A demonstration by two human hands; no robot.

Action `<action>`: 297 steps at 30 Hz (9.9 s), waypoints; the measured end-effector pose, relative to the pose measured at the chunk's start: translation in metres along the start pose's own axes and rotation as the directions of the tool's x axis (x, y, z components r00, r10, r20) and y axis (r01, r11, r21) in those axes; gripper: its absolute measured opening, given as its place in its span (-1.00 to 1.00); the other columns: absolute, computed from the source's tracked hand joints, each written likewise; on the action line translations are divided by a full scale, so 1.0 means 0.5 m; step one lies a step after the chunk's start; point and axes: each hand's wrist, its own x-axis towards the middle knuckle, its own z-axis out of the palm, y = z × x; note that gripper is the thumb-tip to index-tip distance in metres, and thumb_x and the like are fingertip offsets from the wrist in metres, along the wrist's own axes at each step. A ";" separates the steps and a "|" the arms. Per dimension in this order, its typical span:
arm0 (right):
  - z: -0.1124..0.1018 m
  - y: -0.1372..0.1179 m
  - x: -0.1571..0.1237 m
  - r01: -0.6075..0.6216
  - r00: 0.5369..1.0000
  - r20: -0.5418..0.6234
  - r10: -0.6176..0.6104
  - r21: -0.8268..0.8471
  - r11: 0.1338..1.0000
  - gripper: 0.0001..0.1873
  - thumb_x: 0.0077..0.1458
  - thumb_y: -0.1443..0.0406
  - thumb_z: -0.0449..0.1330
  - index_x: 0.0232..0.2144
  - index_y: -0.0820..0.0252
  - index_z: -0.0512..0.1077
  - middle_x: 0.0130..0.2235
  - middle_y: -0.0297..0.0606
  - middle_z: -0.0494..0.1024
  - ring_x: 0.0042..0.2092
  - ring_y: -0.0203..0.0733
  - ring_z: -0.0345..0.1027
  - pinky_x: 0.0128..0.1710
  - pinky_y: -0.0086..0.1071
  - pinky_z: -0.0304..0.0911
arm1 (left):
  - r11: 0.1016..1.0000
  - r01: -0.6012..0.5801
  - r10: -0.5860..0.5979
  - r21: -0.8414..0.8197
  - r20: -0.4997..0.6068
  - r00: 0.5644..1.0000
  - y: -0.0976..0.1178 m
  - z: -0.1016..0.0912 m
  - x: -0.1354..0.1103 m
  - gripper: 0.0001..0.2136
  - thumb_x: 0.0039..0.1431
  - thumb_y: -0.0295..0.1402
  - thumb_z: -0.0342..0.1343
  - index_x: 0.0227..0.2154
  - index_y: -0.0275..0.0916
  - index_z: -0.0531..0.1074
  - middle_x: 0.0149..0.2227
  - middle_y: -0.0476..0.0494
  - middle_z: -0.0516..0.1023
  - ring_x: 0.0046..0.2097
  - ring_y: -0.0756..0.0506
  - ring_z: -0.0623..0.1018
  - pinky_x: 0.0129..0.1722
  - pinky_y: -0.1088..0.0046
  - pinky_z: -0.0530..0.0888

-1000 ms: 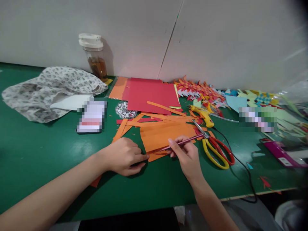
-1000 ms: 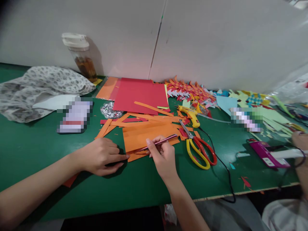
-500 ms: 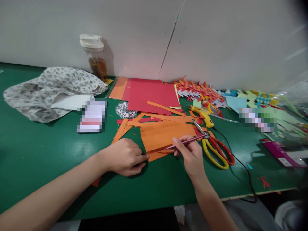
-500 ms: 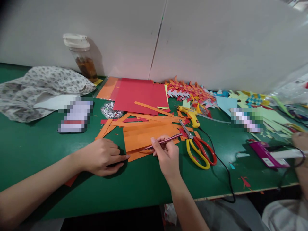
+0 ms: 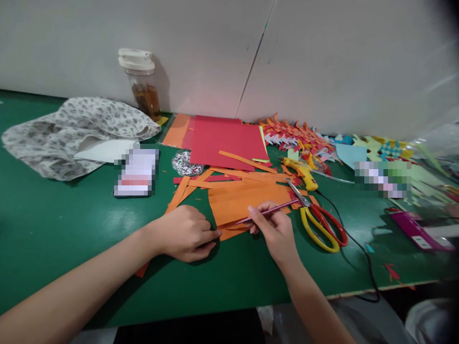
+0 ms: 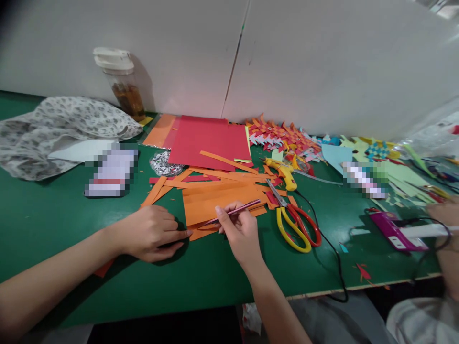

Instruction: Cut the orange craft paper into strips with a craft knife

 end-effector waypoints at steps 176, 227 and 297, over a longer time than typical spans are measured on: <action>0.031 0.005 0.021 0.014 0.994 0.109 -0.005 -0.081 0.997 -0.49 -0.08 0.13 0.37 -0.12 0.12 0.27 -0.40 -0.30 0.56 -0.34 -0.13 0.52 -0.36 -0.33 0.45 | 0.975 0.082 -0.086 -0.207 -0.012 0.996 -0.007 -0.002 -0.003 -0.76 0.19 -0.36 -0.02 -0.33 -0.27 0.56 -0.60 -0.05 0.49 -0.57 -0.03 0.46 -0.59 0.43 0.31; 0.026 0.005 0.016 0.078 0.995 0.073 -0.074 -0.052 0.996 -0.64 -0.07 0.17 0.37 -0.31 0.10 0.28 -0.43 -0.33 0.54 -0.37 -0.17 0.50 -0.36 -0.34 0.45 | 0.982 0.052 -0.055 -0.181 -0.012 0.998 -0.008 -0.002 -0.004 -0.76 0.21 -0.36 -0.01 -0.32 -0.30 0.57 -0.61 -0.06 0.50 -0.56 -0.05 0.48 -0.60 0.39 0.27; 0.033 -0.005 0.008 0.121 0.993 0.003 -0.121 -0.076 0.990 -0.66 -0.07 0.16 0.37 -0.40 0.08 0.25 -0.46 -0.34 0.50 -0.41 -0.17 0.49 -0.41 -0.34 0.44 | 0.993 0.031 -0.029 -0.110 0.020 0.999 -0.006 -0.006 -0.003 -0.77 0.20 -0.37 -0.04 -0.30 -0.28 0.53 -0.61 -0.04 0.44 -0.56 -0.04 0.43 -0.60 0.40 0.29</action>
